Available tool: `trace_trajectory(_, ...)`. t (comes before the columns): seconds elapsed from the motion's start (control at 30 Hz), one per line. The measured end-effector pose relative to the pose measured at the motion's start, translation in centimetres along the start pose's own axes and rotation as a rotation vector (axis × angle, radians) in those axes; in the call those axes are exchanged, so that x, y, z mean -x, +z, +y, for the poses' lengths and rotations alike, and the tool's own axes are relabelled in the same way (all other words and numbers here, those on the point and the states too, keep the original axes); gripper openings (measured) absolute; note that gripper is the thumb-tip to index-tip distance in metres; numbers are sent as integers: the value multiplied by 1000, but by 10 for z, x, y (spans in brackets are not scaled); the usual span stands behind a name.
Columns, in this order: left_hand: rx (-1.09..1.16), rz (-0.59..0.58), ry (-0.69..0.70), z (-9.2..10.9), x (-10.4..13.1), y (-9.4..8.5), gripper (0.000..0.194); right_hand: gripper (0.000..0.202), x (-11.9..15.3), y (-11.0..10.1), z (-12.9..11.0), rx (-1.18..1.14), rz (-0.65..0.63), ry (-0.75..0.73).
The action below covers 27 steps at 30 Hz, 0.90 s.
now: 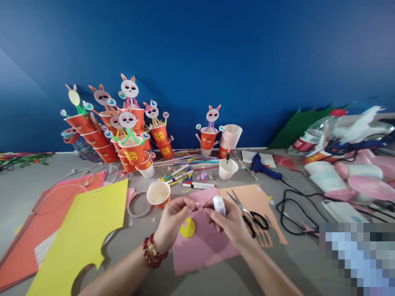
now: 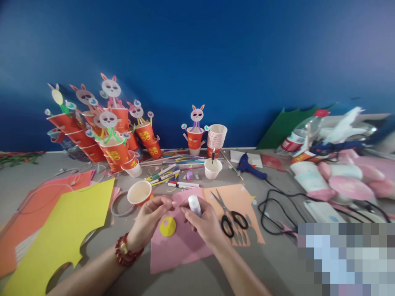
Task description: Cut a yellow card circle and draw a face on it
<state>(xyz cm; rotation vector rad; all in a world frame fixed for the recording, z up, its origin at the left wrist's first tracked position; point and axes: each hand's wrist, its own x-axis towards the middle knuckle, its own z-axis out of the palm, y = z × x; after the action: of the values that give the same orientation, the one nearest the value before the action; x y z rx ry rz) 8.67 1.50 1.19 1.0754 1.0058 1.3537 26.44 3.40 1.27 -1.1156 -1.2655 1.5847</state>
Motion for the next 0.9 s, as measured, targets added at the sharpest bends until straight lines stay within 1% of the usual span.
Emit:
trace_trajectory(0.1, 101, -10, -166, -3, 0, 1, 27, 30, 1, 2, 1, -84, -18, 41)
trace_trajectory(0.17, 109, -26, -190, -5, 0, 0, 27, 29, 2, 4, 1, -156, -47, 76)
trace_trajectory(0.2, 93, -33, -168, -6, 0, 0, 26, 29, 2, 4, 1, -194, -64, 95)
trace_trajectory(0.23, 60, -38, -125, -7, 0, 0, 25, 30, 2, 4, 1, -230, -79, 115)
trace_trajectory(0.3, -56, -40, 20, -7, 0, -1, 21, 31, 2, 5, -1, -297, -102, 154)
trace_trajectory(0.43, -383, -52, 436, 1, 1, -3, 11, 33, 2, 5, -3, -378, -118, 216)
trace_trajectory(0.5, -521, -79, 635, 6, 1, -3, 14, 35, 2, 4, -4, -395, -119, 248)
trace_trajectory(0.57, -619, -112, 782, 10, 1, -4, 21, 37, 2, 4, -6, -407, -118, 285)
trace_trajectory(0.63, -688, -143, 878, 12, 2, -5, 25, 39, 2, 3, -7, -417, -123, 323)
trace_trajectory(0.73, -773, -193, 982, 11, 2, -9, 24, 39, 1, 1, -9, -420, -161, 348)
trace_trajectory(0.83, -837, -226, 1055, 9, 2, -14, 24, 36, 1, -1, -10, -395, -199, 334)
trace_trajectory(0.9, -871, -238, 1080, 9, 3, -16, 26, 35, 1, -3, -10, -376, -218, 335)
